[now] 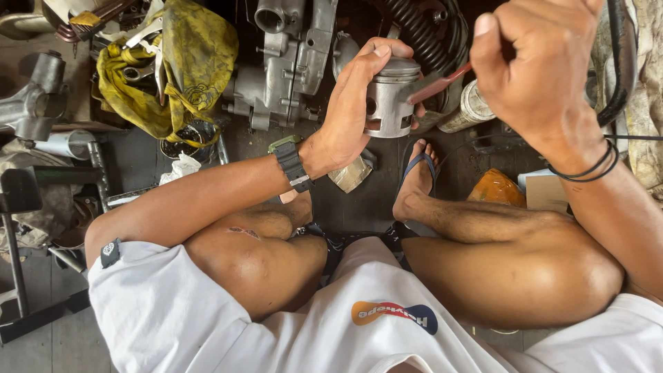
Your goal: Cleaning a motorcycle piston by sanding its surface with sandpaper
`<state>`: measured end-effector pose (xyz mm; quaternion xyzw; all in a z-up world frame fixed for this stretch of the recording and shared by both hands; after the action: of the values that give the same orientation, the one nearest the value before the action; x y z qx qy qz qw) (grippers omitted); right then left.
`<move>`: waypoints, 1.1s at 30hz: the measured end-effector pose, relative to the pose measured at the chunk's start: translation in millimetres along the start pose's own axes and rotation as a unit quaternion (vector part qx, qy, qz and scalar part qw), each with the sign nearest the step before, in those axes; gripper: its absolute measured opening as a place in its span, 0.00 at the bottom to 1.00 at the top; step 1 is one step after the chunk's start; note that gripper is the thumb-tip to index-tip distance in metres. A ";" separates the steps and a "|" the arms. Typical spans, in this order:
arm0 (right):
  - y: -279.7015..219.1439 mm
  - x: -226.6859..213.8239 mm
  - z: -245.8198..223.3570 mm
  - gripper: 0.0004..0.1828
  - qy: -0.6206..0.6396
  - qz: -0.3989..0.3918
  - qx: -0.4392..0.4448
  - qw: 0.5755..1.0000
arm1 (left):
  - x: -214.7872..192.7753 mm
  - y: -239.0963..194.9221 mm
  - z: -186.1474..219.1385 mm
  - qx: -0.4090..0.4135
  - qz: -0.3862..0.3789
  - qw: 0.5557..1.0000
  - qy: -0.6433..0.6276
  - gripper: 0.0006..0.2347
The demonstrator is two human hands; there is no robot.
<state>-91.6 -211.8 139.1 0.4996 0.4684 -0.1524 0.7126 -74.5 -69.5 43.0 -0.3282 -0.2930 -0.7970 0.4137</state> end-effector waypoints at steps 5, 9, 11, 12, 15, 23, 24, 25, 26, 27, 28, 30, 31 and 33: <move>8.2 -2.6 -31.5 0.28 -0.022 -0.006 -0.063 0.998 | -3.4 0.3 2.9 0.031 0.014 0.998 0.052 0.13; -0.9 -8.4 -2.0 0.34 0.011 0.001 0.003 1.000 | 7.6 -0.5 3.0 0.016 -0.011 1.000 0.017 0.12; 2.9 -5.3 -14.8 0.33 -0.019 -0.003 -0.025 1.000 | 5.1 -1.1 3.3 0.026 -0.007 0.998 0.054 0.12; 4.7 -2.1 -24.0 0.31 -0.043 -0.008 -0.053 0.998 | 2.8 -2.4 4.8 0.034 0.002 0.995 0.093 0.13; 11.8 -9.2 -42.1 0.23 -0.023 -0.020 -0.079 0.996 | -3.5 0.0 4.1 0.048 0.021 0.991 0.126 0.13; 10.9 -9.8 -37.0 0.26 -0.030 -0.029 -0.069 0.997 | -1.7 -1.1 8.7 0.048 0.019 0.991 0.121 0.14; 11.4 -10.0 -42.8 0.23 -0.027 -0.032 -0.085 0.996 | -1.9 -1.2 7.9 0.045 0.021 0.992 0.117 0.13; 6.8 -9.6 -34.7 0.23 -0.027 -0.034 -0.083 0.996 | -1.5 -0.9 8.1 0.042 0.021 0.992 0.116 0.13; 3.4 -10.1 -20.0 0.29 -0.029 -0.030 -0.046 0.998 | 1.6 -1.3 4.9 0.025 0.006 0.996 0.084 0.13; -0.7 -10.8 -5.4 0.35 -0.031 -0.026 -0.010 0.999 | 4.9 -2.0 1.9 0.008 -0.010 0.999 0.051 0.13; -1.2 -11.2 -7.8 0.35 -0.032 -0.026 -0.010 0.999 | 7.1 -3.0 2.5 0.008 -0.011 0.999 0.050 0.13; -0.7 -9.1 -19.0 0.29 -0.084 -0.035 -0.049 0.995 | 8.2 -3.8 7.5 0.017 0.005 0.996 0.086 0.12; 6.3 -11.2 -24.5 0.29 -0.084 -0.033 -0.050 0.995 | 7.6 -2.0 7.8 0.019 0.004 0.996 0.087 0.12; 11.9 -11.2 -52.0 0.20 -0.021 -0.053 -0.116 0.992 | 5.0 -3.2 5.5 0.021 0.009 0.992 0.123 0.12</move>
<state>-115.9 -164.8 151.8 0.3848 0.4938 -0.1446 0.7663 -77.9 -66.2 49.6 -0.2218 -0.2537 -0.8214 0.4601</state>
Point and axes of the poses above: each hand's wrist, its own y-axis towards the middle knuckle, its own x-axis out of the palm, z = x × y, the point moved 10 cm from there along y, towards the middle knuckle, and after that the axes turned 7 degrees about -y, right-handed, at the moved point
